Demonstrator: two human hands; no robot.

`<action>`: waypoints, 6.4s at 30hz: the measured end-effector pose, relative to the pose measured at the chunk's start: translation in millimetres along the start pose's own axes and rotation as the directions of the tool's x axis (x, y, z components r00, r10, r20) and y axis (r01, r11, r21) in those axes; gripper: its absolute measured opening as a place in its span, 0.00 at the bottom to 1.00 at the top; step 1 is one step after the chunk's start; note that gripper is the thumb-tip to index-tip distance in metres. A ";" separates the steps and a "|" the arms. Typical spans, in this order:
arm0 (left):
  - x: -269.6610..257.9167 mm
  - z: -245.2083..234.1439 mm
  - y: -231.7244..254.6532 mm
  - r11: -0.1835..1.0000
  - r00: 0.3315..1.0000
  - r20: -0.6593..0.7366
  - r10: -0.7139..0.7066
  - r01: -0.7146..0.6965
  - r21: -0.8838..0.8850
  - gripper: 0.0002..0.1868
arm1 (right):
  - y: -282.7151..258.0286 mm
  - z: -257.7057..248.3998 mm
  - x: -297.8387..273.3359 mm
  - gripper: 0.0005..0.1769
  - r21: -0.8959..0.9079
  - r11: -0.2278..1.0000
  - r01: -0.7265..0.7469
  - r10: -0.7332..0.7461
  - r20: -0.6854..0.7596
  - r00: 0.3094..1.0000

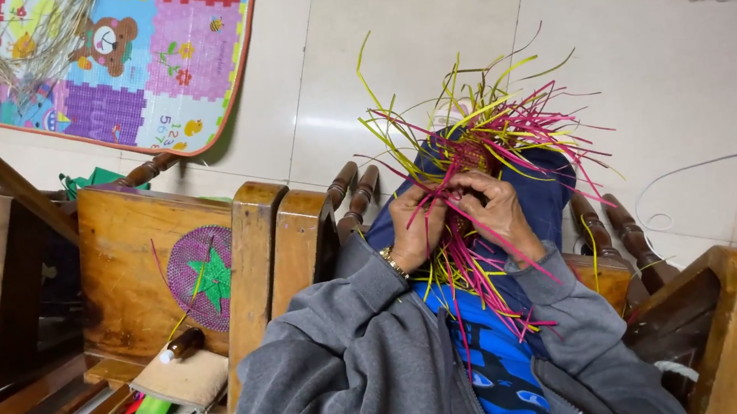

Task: Weaving colorful plastic or fiber strands into a circular pattern to create a decorative craft item.

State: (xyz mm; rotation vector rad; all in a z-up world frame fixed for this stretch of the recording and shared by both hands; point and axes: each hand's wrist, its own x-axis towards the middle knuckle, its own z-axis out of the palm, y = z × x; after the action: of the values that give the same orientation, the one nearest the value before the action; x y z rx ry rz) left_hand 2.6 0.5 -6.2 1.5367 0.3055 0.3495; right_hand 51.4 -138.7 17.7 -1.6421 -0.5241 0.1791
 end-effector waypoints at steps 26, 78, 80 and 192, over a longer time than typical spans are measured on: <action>65.3 2.1 1.8 0.898 0.856 0.335 -0.394 0.281 0.339 0.11 | -60.3 18.6 8.9 0.06 -0.137 0.983 0.122 -0.116 0.052 0.992; 27.7 -19.9 33.1 0.785 0.901 0.384 -0.203 -0.085 0.613 0.11 | -12.4 9.0 16.4 0.03 -0.055 0.991 0.119 -0.125 -0.111 0.986; 29.8 -21.2 23.5 0.791 0.843 0.262 -0.470 0.270 0.549 0.12 | 2.5 4.0 16.8 0.03 0.022 0.997 0.068 -0.063 -0.181 0.981; 96.9 -13.2 -19.1 0.932 0.688 0.643 -0.337 0.144 0.334 0.11 | -44.7 24.9 23.6 0.06 -0.566 0.705 0.427 -0.505 0.022 0.863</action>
State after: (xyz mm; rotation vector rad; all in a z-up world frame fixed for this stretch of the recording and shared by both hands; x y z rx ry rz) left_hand 86.3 51.8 -23.0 1.7425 -0.0527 -0.5151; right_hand 51.7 -103.6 61.8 -1.9994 -0.9361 -0.5171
